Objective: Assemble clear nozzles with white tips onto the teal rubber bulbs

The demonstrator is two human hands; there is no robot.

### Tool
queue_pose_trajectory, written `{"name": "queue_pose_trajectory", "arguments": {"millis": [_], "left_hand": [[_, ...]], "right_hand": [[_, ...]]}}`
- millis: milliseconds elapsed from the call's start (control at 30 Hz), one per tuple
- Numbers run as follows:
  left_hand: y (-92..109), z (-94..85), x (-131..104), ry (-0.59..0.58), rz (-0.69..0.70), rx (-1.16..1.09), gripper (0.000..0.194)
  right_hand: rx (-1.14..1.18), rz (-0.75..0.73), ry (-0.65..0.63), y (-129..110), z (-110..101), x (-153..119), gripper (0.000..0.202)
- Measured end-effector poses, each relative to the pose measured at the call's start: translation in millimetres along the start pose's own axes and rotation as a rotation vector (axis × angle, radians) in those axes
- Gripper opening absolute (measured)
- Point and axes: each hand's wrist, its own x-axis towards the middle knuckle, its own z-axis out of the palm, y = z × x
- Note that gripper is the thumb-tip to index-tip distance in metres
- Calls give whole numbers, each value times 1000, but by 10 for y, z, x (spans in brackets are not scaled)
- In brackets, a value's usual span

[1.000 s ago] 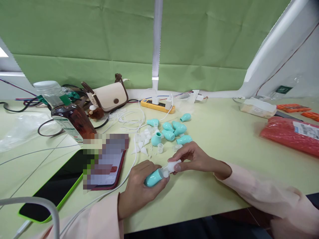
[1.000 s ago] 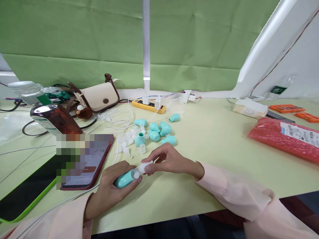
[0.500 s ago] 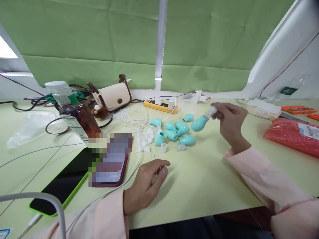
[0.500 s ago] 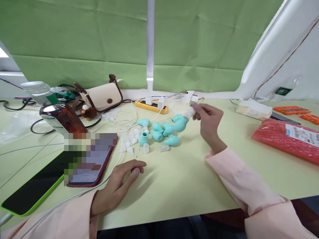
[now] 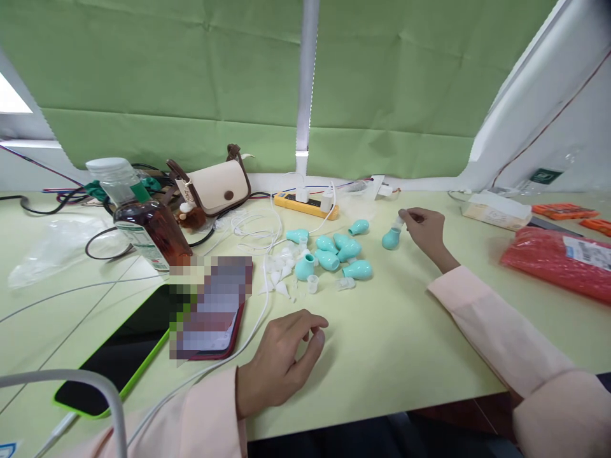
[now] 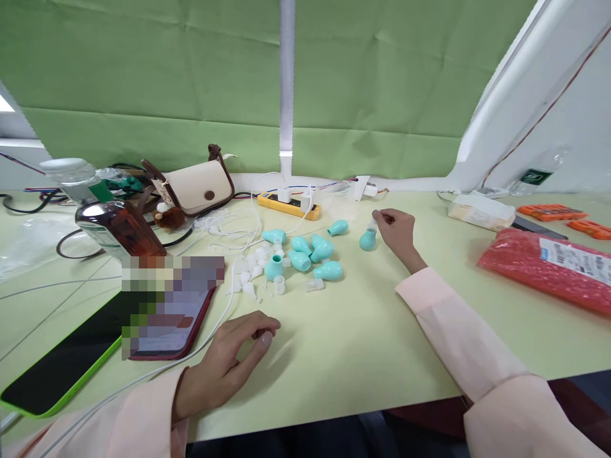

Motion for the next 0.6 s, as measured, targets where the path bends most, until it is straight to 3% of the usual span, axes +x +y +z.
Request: {"name": "queue_pose_trajectory", "arguments": {"millis": [200, 367, 467, 600], "left_hand": [[-9, 4, -6, 0, 13, 15, 16], [-16, 22, 0, 14, 38, 38, 16], [-17, 32, 10, 14, 56, 82, 17], [-29, 45, 13, -32, 60, 162, 20]], "right_hand": [[-62, -72, 77, -83, -8, -36, 14], [-60, -320, 217, -291, 8, -171, 19], [17, -481, 86, -541, 64, -400, 21], [109, -697, -292, -971, 121, -833, 32]]}}
